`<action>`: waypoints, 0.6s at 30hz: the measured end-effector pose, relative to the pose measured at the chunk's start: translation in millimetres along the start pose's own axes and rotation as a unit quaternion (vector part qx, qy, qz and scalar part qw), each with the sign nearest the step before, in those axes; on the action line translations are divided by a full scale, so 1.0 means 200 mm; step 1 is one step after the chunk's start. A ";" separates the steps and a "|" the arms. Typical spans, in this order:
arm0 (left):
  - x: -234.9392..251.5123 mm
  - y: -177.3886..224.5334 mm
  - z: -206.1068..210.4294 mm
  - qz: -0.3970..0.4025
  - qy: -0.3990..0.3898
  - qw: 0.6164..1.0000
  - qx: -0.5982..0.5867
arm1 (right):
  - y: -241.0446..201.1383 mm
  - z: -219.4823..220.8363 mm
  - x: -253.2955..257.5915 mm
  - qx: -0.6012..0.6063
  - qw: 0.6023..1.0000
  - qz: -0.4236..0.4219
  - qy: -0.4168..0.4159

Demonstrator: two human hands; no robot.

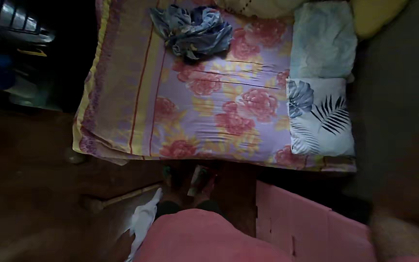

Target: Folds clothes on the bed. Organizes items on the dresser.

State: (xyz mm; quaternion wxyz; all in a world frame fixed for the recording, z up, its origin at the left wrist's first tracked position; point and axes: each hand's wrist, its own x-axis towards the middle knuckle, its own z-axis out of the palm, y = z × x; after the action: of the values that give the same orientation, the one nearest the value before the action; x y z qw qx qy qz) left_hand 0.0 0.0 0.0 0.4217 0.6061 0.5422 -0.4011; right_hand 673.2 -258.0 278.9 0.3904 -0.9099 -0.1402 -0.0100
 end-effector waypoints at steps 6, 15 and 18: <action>-0.19 0.08 0.01 -0.045 0.037 0.997 -0.059 | 1.23 0.70 -1.40 -0.232 0.689 0.267 -0.633; -0.41 0.49 -0.22 0.052 0.145 0.985 -0.072 | 1.36 0.31 -1.70 -0.227 0.752 0.345 -0.513; -0.66 0.77 -0.38 0.116 0.138 0.979 -0.096 | 1.11 0.23 -1.55 -0.182 0.801 0.362 -0.440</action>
State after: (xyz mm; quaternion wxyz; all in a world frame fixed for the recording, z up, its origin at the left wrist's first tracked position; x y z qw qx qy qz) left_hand 143.1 22.2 160.4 0.4429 0.6711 0.5569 -0.2081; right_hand 429.9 -447.3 49.3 0.0891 -0.8552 0.0466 0.5084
